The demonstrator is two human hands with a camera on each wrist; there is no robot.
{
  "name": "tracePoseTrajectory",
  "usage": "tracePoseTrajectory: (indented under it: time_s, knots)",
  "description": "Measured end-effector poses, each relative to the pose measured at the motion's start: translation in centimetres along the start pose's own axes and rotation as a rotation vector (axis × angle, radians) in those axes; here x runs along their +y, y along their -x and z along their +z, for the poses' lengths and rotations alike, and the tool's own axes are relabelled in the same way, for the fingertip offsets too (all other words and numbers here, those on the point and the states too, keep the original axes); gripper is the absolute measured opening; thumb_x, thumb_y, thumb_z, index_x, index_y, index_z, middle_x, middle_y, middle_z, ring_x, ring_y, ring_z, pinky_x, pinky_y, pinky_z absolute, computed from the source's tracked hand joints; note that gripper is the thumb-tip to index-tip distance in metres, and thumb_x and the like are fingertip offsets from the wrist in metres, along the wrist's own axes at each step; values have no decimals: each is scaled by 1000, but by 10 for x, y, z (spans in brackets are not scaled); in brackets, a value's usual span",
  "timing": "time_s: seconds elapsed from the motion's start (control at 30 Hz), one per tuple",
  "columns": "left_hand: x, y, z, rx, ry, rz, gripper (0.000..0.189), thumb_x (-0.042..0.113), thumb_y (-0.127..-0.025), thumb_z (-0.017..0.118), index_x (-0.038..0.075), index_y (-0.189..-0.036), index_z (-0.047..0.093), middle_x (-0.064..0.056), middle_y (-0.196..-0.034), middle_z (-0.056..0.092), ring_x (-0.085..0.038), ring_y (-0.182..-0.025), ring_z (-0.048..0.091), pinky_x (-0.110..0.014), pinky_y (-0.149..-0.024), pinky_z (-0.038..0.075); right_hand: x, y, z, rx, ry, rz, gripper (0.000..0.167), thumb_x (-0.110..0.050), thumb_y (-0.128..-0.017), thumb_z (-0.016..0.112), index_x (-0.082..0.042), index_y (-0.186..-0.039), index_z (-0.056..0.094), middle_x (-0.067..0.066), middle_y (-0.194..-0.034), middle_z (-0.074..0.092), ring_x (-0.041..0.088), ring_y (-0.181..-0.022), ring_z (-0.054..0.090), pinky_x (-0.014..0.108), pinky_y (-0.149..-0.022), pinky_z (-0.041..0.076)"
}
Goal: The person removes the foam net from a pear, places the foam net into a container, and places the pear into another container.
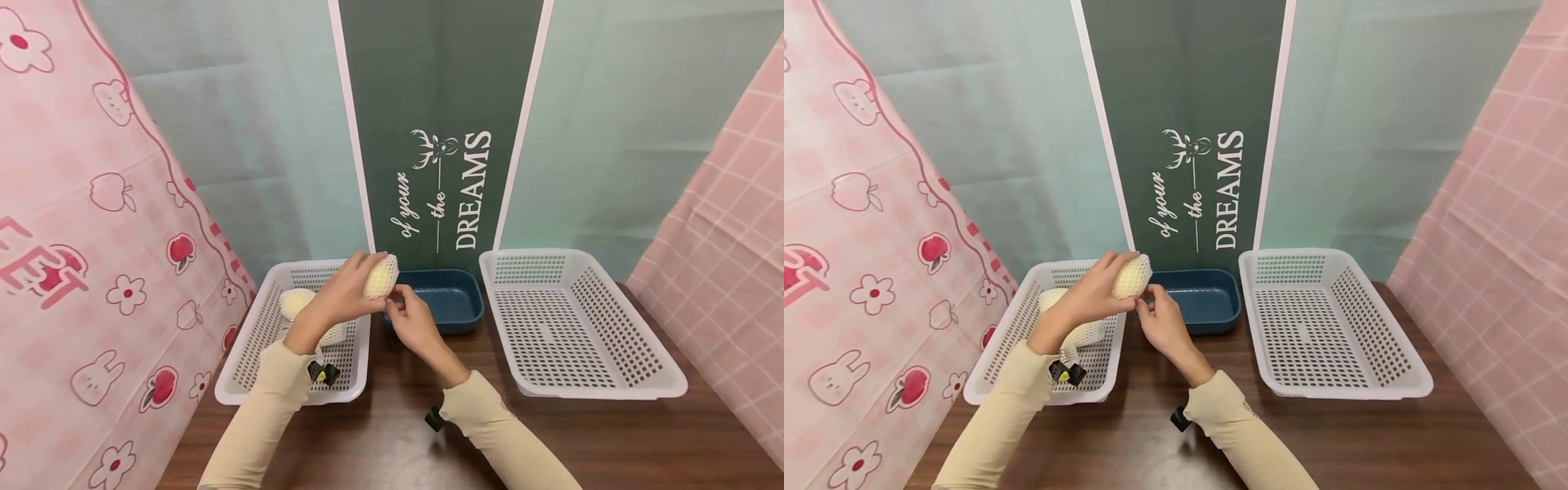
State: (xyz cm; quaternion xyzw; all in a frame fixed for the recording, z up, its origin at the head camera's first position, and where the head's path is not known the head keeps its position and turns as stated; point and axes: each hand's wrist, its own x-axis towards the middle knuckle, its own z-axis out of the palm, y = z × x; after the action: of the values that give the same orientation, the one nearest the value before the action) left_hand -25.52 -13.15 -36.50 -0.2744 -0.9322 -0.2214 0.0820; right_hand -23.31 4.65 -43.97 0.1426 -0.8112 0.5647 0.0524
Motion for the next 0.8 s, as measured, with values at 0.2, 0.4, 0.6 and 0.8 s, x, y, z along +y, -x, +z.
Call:
tracePoseTrajectory:
  time_s: [0.2, 0.4, 0.6, 0.8]
  knots:
    - [7, -3, 4, 6, 34, -17, 88, 30, -90, 81, 20, -166, 37, -13, -142, 53, -27, -109, 55, -45, -88, 52, 1, 1, -10, -4, -13, 1, 33, -18, -109, 57, -3, -139, 57, 18, -132, 69, 33, -109, 76, 43, -89, 61]
    - [16, -6, 9, 31, 85, 3, 90, 30, -89, 81, 21, -166, 36, -13, -141, 53, -27, -104, 56, -43, -85, 52, 0, 7, -22, 0, -34, 11, 35, -18, -110, 56, -5, -143, 54, 15, -138, 67, 27, -111, 76, 46, -95, 60]
    - [23, -8, 18, 58, 143, 9, 90, 32, -91, 82, 19, -167, 34, -15, -149, 51, -31, -118, 58, -49, -94, 55, 0, 12, -34, 3, -61, 36, 40, -21, -112, 54, -7, -149, 49, 13, -143, 65, 24, -114, 74, 48, -101, 57]
    - [28, -12, 27, 97, 187, 20, 91, 30, -90, 83, 18, -166, 35, -15, -149, 51, -32, -119, 59, -49, -97, 54, 1, 16, -44, 15, -86, 21, 45, -20, -111, 55, -6, -153, 46, 15, -150, 61, 27, -121, 73, 49, -104, 56]
